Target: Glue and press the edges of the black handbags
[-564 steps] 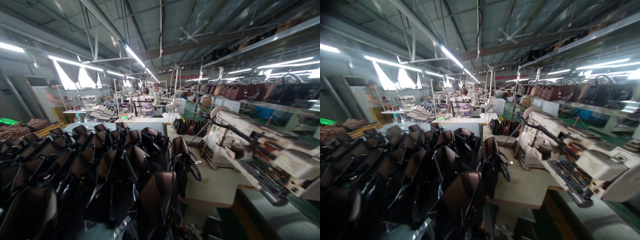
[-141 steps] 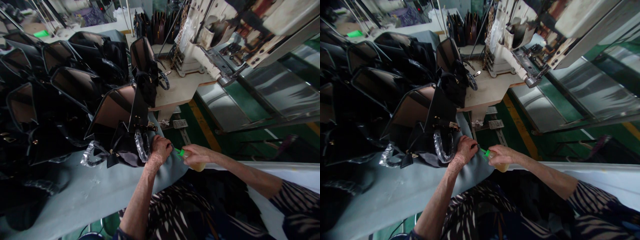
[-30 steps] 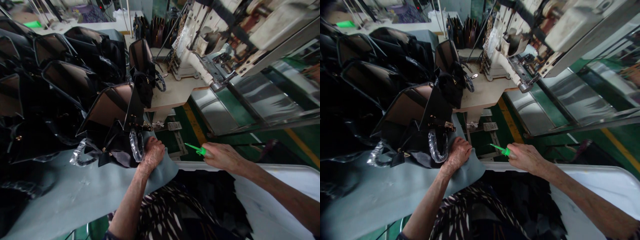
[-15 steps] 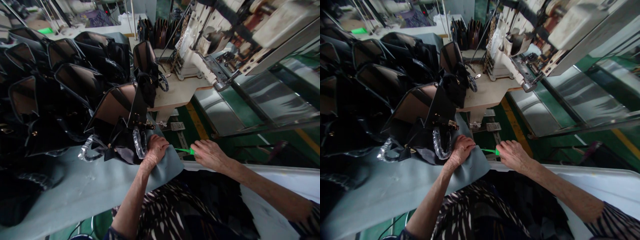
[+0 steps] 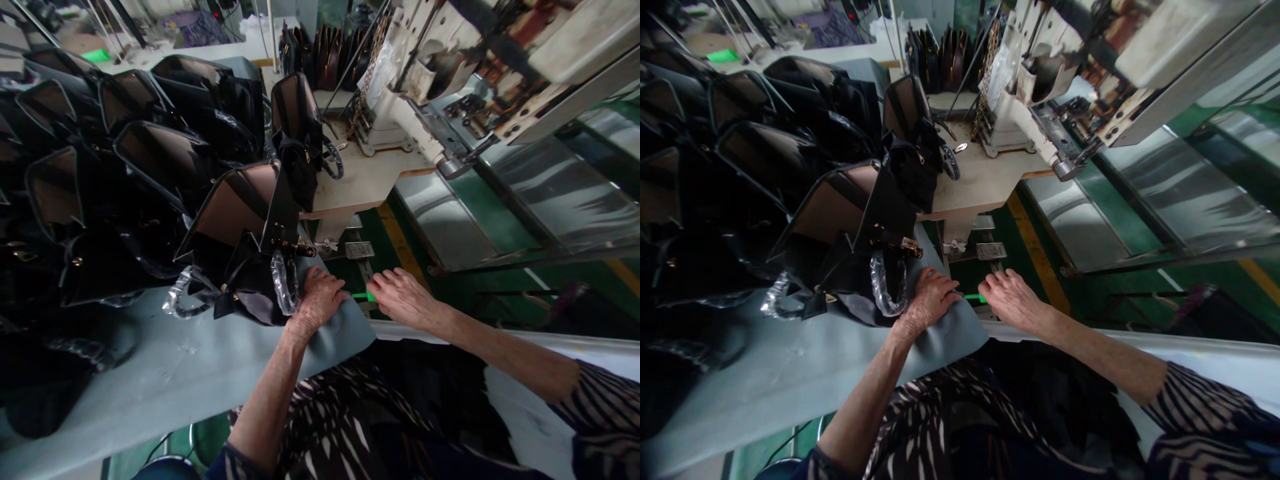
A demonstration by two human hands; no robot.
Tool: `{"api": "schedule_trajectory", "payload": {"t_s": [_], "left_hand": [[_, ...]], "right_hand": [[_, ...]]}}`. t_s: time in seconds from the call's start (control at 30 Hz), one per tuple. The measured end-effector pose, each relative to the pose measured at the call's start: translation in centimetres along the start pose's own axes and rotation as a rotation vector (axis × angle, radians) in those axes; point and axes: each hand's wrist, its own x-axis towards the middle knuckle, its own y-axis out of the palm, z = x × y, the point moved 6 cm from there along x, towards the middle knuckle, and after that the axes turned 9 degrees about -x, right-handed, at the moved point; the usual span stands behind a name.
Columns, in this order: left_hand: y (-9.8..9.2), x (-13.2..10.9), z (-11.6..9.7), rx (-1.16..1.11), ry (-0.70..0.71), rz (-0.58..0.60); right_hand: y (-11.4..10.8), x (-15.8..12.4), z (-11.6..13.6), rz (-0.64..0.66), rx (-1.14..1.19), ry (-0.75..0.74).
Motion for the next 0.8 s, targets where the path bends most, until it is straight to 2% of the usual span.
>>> {"api": "schedule_trajectory", "payload": {"t_s": [0.23,0.6,0.7,0.8], "left_hand": [[0.5,0.6,0.0,0.020,-0.036,0.057],[0.5,0.6,0.0,0.021,-0.101,0.032],[0.6,0.6,0.2,0.050,-0.104,0.031],[1.0,0.4,0.5,0.103,-0.088,0.042]], "right_hand": [[0.2,0.4,0.3,-0.044,-0.058,-0.036],[-0.3,0.4,0.3,-0.042,-0.044,-0.008],[-0.7,0.0,0.3,-0.044,-0.036,0.014],[-0.8,-1.2,-0.8,-0.023,-0.060,0.061]]}}
